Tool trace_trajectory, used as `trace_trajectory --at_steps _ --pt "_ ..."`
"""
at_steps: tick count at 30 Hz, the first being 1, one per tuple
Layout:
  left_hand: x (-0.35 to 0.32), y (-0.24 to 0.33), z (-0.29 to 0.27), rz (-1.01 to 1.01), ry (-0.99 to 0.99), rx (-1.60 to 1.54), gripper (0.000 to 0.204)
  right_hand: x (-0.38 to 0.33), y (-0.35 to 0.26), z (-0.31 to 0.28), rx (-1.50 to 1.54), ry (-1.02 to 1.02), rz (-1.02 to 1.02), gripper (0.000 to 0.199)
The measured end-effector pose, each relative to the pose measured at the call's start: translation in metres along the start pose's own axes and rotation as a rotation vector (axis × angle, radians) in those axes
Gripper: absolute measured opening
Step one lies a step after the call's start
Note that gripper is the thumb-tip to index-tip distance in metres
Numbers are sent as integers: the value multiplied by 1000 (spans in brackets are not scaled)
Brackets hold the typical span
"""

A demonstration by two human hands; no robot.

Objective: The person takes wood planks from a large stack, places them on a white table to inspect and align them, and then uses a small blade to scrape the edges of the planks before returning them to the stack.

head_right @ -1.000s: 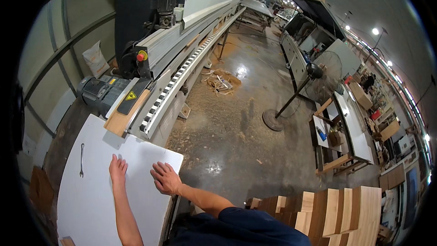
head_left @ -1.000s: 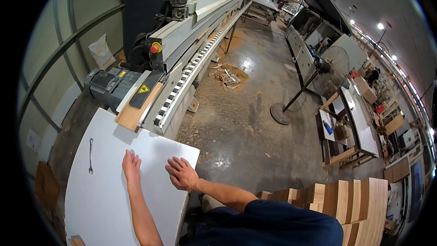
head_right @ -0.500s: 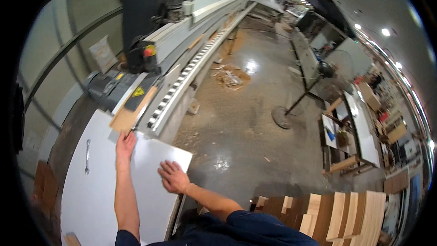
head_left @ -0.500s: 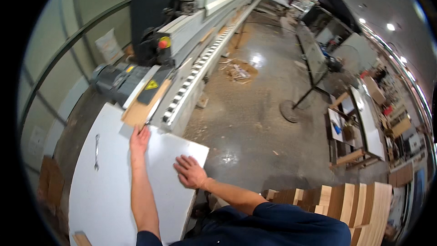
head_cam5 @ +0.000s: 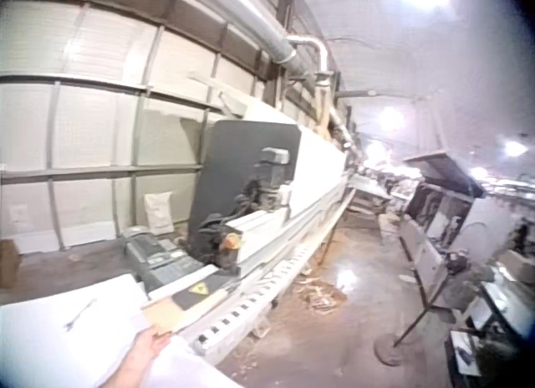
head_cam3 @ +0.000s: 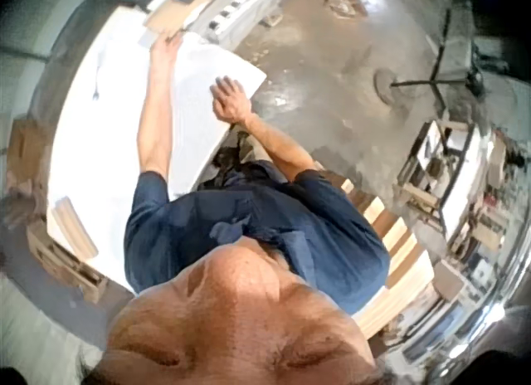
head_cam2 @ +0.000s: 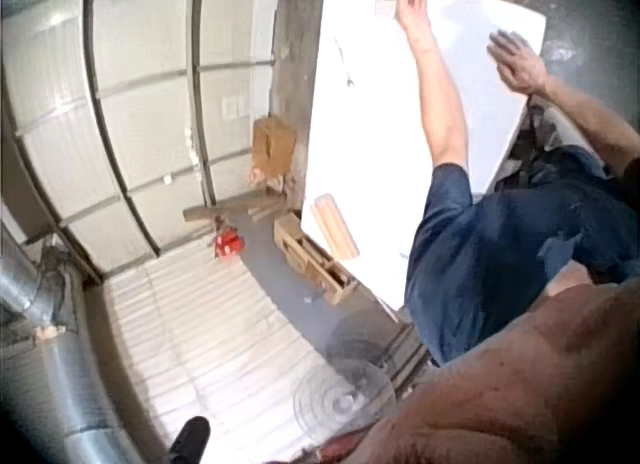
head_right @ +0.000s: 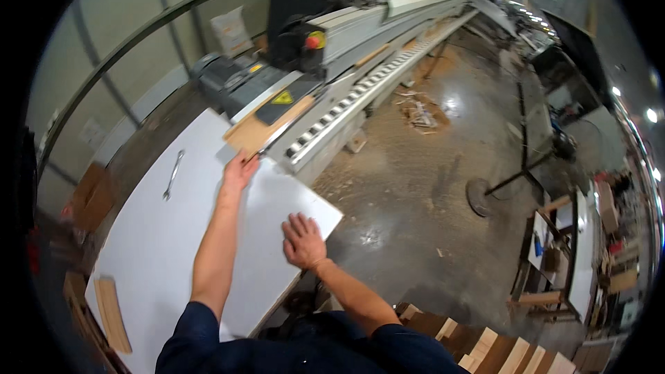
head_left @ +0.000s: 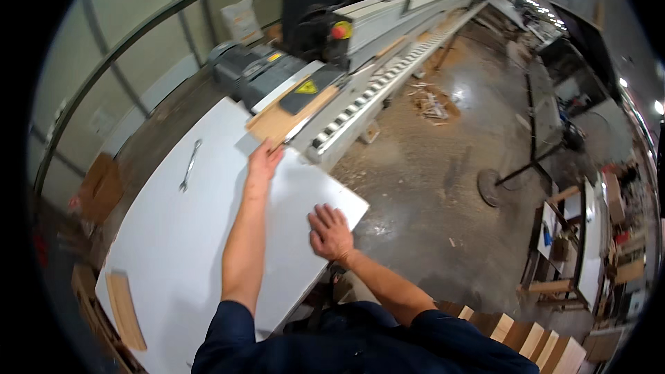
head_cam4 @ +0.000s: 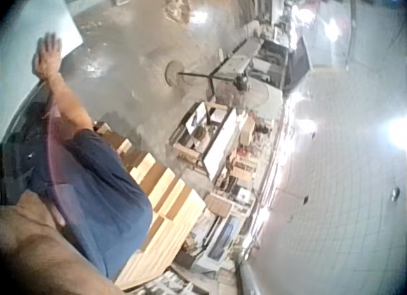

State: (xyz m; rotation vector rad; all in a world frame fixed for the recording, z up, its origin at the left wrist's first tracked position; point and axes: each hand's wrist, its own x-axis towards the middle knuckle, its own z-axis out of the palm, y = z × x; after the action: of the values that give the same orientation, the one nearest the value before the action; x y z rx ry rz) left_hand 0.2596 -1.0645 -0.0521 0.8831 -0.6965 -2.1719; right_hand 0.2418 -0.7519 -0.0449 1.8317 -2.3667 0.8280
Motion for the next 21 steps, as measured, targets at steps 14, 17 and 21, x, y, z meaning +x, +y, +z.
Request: trace_trajectory --at_steps 14,17,21 --pt "-166 -6 -87 99 123 155 19 -11 17 8 29 -27 13 48" --pt "-229 -7 -139 66 206 121 21 -10 13 11 31 -33 8 48" --pt "-288 -12 -181 -7 312 181 20 -9 10 9 24 -33 2 47"
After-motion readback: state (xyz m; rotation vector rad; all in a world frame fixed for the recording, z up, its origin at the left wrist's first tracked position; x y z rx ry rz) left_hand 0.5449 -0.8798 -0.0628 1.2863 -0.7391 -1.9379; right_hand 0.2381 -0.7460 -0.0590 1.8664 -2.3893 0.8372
